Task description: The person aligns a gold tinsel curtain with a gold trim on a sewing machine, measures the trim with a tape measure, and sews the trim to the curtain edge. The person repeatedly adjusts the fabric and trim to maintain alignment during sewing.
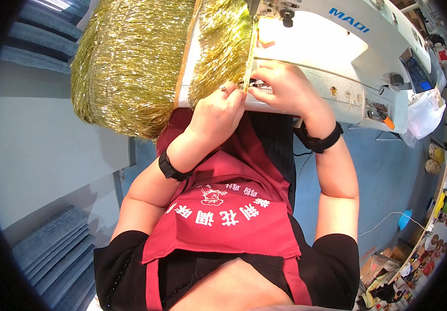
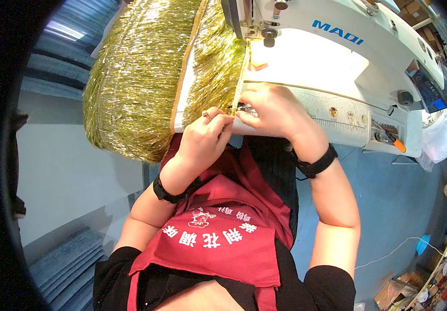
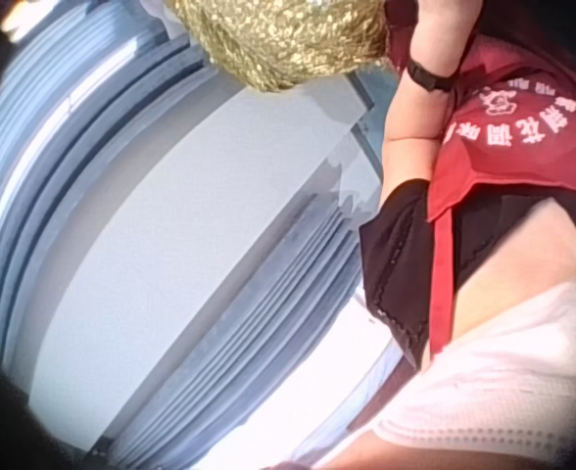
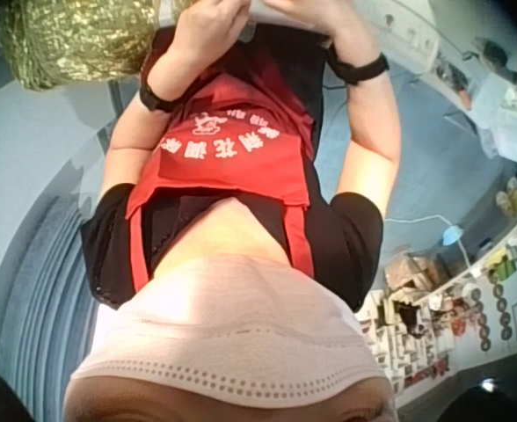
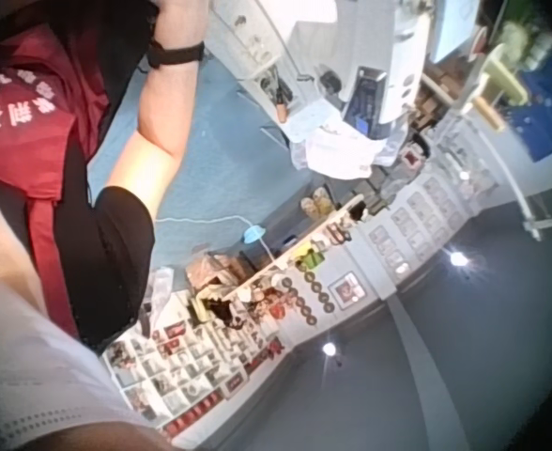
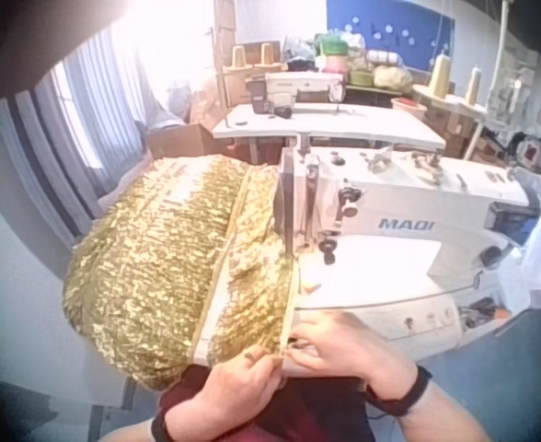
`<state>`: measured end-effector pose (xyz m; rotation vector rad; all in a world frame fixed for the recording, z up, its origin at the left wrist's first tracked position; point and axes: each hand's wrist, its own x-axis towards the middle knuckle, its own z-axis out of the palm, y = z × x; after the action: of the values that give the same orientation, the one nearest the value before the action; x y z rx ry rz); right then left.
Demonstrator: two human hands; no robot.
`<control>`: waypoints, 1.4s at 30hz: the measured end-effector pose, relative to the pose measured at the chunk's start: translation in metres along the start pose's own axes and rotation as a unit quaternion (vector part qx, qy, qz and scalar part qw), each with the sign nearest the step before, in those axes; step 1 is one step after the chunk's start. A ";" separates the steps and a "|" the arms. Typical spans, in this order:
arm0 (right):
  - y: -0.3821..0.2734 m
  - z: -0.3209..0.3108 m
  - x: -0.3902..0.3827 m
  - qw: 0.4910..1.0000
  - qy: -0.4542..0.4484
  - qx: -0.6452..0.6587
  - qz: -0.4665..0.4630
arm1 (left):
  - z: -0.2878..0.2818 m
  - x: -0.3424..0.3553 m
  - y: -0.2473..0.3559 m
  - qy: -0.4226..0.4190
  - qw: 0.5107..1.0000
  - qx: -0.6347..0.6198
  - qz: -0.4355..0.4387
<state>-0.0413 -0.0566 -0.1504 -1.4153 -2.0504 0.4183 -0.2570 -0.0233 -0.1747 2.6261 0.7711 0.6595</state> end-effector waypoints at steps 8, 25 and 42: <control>0.002 0.005 -0.016 0.998 0.028 -0.063 -0.001 | -0.002 -0.001 -0.002 0.005 1.000 -0.004 -0.001; 0.036 -0.061 -0.091 0.958 0.114 -0.123 0.233 | -0.016 0.011 -0.012 0.059 0.990 -0.115 -0.052; 0.025 0.003 -0.070 0.975 0.142 -0.172 0.016 | -0.040 0.026 -0.018 0.072 0.990 0.097 0.069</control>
<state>-0.0075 -0.1113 -0.1883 -1.6034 -1.9255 -0.1320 -0.2656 0.0131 -0.1401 2.8544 0.7331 0.8588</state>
